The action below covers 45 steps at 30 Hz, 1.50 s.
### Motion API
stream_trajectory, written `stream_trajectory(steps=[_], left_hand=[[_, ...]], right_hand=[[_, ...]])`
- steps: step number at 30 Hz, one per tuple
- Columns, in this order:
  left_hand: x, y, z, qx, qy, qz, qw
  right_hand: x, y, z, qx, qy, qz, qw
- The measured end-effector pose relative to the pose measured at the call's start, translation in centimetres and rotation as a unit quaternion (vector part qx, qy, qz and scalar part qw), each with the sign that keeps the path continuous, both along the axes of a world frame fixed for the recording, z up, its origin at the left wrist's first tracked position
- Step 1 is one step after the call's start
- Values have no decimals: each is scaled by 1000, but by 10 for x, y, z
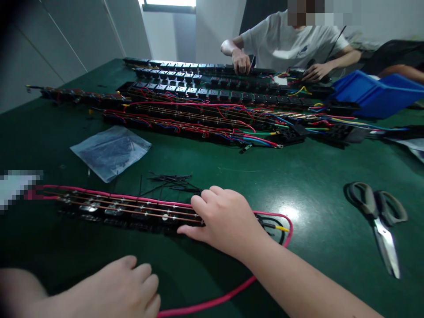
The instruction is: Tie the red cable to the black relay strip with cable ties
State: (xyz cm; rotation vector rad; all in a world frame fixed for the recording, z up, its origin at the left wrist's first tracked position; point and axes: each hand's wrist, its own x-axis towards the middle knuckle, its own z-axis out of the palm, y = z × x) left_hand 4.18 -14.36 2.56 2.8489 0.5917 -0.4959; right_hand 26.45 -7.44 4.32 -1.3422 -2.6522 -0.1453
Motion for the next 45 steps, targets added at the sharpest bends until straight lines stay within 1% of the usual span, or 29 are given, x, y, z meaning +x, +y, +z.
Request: stream_trajectory(steps=[1, 2, 4, 6, 7, 9, 10, 11, 12, 13, 14, 15, 18, 19, 21, 25, 27, 29, 32, 35, 45], left_hand=[[-3, 0, -3, 29, -20, 18, 999], [-5, 2, -5, 76, -36, 50, 995], [-11, 6, -7, 169, -61, 115, 977], [-14, 11, -4, 230, -56, 163, 958], [-13, 13, -1, 247, -58, 173, 952], [-6, 17, 6, 277, -103, 168, 940], [0, 20, 10, 264, -119, 141, 947], [7, 24, 13, 244, -152, 87, 954], [14, 29, 14, 235, -184, 35, 954], [21, 34, 14, 230, -225, -14, 947], [26, 39, 11, 240, -266, -58, 932], [30, 44, 7, 248, -304, -84, 916], [30, 53, -8, 248, -329, -114, 904], [28, 54, -11, 253, -339, -113, 899], [23, 53, -14, 265, -345, -89, 896], [20, 58, -7, 290, -328, -19, 899], [19, 67, -3, 292, -298, 7, 909], [19, 76, 0, 273, -268, 24, 924], [16, 86, 0, 236, -252, 31, 938], [14, 88, -1, 215, -255, 30, 942], [14, 87, 0, 195, -254, 44, 946]], right_hand=[[0, 0, 0, 1, -1, 0, 1000], [0, 0, 0, 1, -2, 0, 1000], [-1, -1, 1, -3, -6, -2, 1000], [-1, -1, 1, -6, -8, -3, 1000], [-1, -1, 1, -7, -9, -3, 1000], [-1, -1, 1, -8, -9, -2, 1000], [-1, 0, 1, -7, -9, -3, 1000], [-2, 0, 0, -7, -9, -4, 1000], [-2, 0, 0, -7, -10, -6, 1000], [-2, 0, -1, -8, -12, -7, 1000], [-2, 0, -1, -9, -13, -8, 1000], [-2, 0, -1, -10, -13, -8, 1000], [-2, 0, 0, -8, -4, -8, 1000], [-1, 0, 0, -6, 0, -6, 1000], [0, 0, 0, -1, 5, 0, 1000], [1, 1, 0, 4, 15, 13, 1000], [1, 1, 0, 3, 21, 18, 1000], [1, 2, -1, 1, 25, 19, 1000], [1, 2, -2, 2, 28, 15, 999], [0, 3, -3, 5, 33, 13, 999], [-1, 4, -4, -37, 33, -14, 999]])
